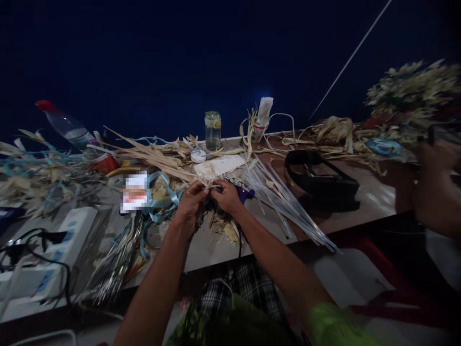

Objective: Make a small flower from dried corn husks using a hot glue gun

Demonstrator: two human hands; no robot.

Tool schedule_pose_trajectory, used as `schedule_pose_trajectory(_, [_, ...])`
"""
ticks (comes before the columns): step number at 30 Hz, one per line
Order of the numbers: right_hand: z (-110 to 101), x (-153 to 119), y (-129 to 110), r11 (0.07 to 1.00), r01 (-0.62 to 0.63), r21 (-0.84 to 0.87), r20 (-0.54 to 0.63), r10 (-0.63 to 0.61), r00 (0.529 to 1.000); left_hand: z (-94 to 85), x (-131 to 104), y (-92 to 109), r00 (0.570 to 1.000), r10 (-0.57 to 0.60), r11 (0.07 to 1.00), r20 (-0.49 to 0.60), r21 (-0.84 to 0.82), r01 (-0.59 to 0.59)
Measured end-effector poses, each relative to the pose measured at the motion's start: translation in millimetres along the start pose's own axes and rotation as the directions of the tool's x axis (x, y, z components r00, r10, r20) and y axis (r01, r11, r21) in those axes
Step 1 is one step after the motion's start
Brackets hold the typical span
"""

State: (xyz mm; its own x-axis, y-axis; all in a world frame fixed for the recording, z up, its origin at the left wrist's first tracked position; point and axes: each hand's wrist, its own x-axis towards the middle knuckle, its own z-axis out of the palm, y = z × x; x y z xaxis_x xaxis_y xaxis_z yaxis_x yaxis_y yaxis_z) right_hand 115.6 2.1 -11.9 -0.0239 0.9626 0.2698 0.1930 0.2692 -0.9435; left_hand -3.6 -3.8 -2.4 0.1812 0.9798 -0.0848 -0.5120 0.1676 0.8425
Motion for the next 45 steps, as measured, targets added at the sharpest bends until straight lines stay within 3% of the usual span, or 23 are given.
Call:
schedule_pose_trajectory(4, [-0.9,0.2,-1.0,0.999,0.031,-0.023,0.020,-0.030,0.999,-1.9,0.7,-0.6,1.000,-0.006,0.999,-0.022,0.050,0.007])
schedule_pose_trajectory(10, [-4.5,1.4,-1.3,0.974,0.161,-0.157,0.001,-0.163,0.987,-0.4,-0.1,1.4,0.993,0.114,0.971,-0.017,0.212,-0.108])
schedule_pose_trajectory(14, [-8.8,-0.1,-4.5,0.890,0.238,-0.389,0.019,-0.251,0.968,1.0,-1.5,0.7,0.969,0.245,0.898,-0.042,0.386,-0.211])
schedule_pose_trajectory(19, [-13.6,-0.9,-5.7,0.778,0.332,-0.533,0.117,-0.321,0.940,-0.4,0.1,-4.1,0.922,0.388,0.796,-0.012,0.508,-0.329])
schedule_pose_trajectory(23, [-15.6,-0.8,-5.2,0.753,0.374,-0.541,0.133,-0.363,0.922,-0.2,0.9,-4.5,0.928,0.370,0.785,0.042,0.519,-0.337])
schedule_pose_trajectory(28, [-14.2,-1.4,-4.3,0.749,0.348,-0.563,0.100,-0.356,0.929,0.8,0.2,-3.6,0.918,0.395,0.767,0.004,0.548,-0.333])
schedule_pose_trajectory(31, [-11.9,-1.8,-3.6,0.771,0.317,-0.552,0.077,-0.331,0.941,1.0,0.6,-4.4,0.927,0.374,0.810,-0.026,0.495,-0.313])
schedule_pose_trajectory(37, [-8.1,-2.0,-0.9,0.813,0.315,-0.489,0.059,-0.330,0.942,0.1,3.6,-8.5,0.963,0.211,0.952,-0.168,0.259,-0.163])
schedule_pose_trajectory(45, [-7.1,-1.5,-0.7,0.858,0.288,-0.424,0.055,-0.293,0.955,5.0,1.0,-6.6,0.988,0.094,0.994,-0.120,0.068,-0.086])
